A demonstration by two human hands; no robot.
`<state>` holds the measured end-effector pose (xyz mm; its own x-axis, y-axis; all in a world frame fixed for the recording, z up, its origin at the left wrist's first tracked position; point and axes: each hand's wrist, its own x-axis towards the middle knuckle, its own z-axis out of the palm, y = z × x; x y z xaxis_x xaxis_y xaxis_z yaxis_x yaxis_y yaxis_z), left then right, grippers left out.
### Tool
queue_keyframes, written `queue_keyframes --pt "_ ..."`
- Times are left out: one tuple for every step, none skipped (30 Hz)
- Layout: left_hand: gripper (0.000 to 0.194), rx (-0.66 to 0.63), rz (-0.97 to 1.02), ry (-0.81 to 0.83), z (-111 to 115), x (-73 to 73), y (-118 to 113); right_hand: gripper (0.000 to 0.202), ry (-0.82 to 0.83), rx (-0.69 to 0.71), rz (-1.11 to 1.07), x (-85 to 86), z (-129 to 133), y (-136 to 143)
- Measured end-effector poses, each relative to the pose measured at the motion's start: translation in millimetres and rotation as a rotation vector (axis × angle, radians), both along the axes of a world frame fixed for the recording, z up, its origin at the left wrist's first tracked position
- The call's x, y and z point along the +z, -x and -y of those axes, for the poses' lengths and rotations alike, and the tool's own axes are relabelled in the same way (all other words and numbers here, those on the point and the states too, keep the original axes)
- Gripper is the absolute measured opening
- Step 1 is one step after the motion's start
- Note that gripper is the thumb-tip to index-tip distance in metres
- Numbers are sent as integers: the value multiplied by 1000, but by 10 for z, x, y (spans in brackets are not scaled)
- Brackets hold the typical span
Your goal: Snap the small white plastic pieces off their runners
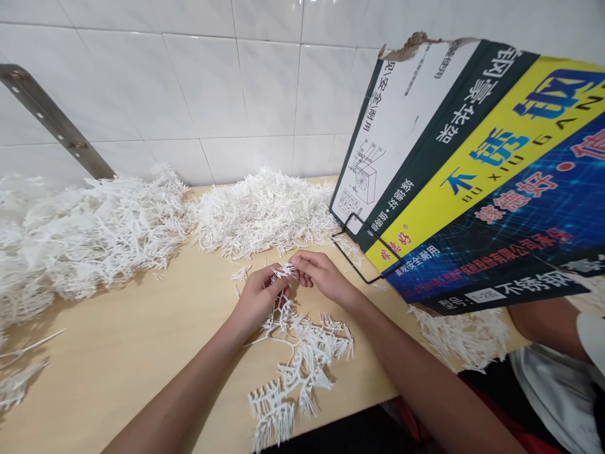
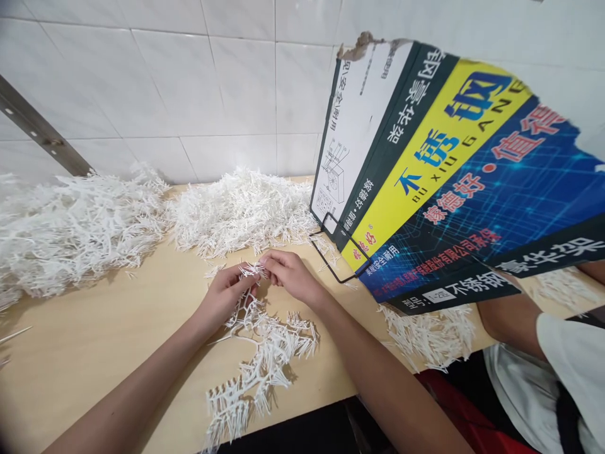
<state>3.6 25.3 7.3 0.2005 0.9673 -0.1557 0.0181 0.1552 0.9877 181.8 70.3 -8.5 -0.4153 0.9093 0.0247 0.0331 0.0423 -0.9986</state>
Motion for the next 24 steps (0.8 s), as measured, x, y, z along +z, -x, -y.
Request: queue_keyframes --pt "27 -18 -1 -9 -1 -1 3 34 4 8 0 11 6 2" --pt "27 -30 -2 -14 -1 -3 5 34 6 18 1 18 11 2" --pt "28 -33 -2 -15 -1 -5 5 34 7 29 3 21 13 0" --pt "28 -26 3 -13 -1 -5 4 33 7 40 7 19 14 -4" --pt "29 -17 10 -11 0 -4 1 32 6 49 15 12 12 -9" --pt "30 -9 18 -9 2 -1 -2 32 3 55 29 3 11 -14" --pt "30 -3 22 -9 3 2 -5 31 -6 60 47 -6 10 -19" --pt "31 1 20 -12 5 4 -7 31 -21 62 69 -14 11 -23" --pt "31 5 12 -16 6 4 -9 31 -44 65 92 -19 15 -25" --pt "31 13 0 -20 7 1 -10 31 -71 69 117 -19 22 -26" --pt "32 23 -13 -22 9 -5 -10 33 -103 76 145 -15 31 -26" --pt "32 36 -23 -20 10 -12 -10 36 -135 84 177 -8 41 -27" --pt "33 45 -28 -16 13 -20 -10 39 -166 91 211 2 50 -28" --pt "33 49 -28 -10 15 -26 -9 42 -191 97 241 12 56 -32" --pt "33 47 -25 -4 16 -29 -8 44 -209 104 260 22 58 -38" --pt "32 39 -22 -3 15 -29 -5 46 -217 116 262 31 55 -48" --pt "31 23 -19 -8 12 -26 1 47 -213 138 245 39 48 -62" --pt "30 2 -14 -15 6 -20 11 48 -196 171 211 47 39 -78" --pt "28 -28 -5 -18 -4 -12 26 48 -164 217 168 56 30 -96" --pt "26 -70 10 -15 -15 -3 47 49 -120 274 122 65 24 -116" --pt "24 -125 29 -8 -26 6 74 49 -67 342 80 74 22 -134" --pt "20 -191 52 2 -37 14 105 49 -9 412 41 82 28 -152" --pt "17 -259 79 16 -45 20 139 49 50 478 6 88 40 -166" --pt "14 -335 107 32 -49 24 173 50 107 542 -27 92 59 -178"
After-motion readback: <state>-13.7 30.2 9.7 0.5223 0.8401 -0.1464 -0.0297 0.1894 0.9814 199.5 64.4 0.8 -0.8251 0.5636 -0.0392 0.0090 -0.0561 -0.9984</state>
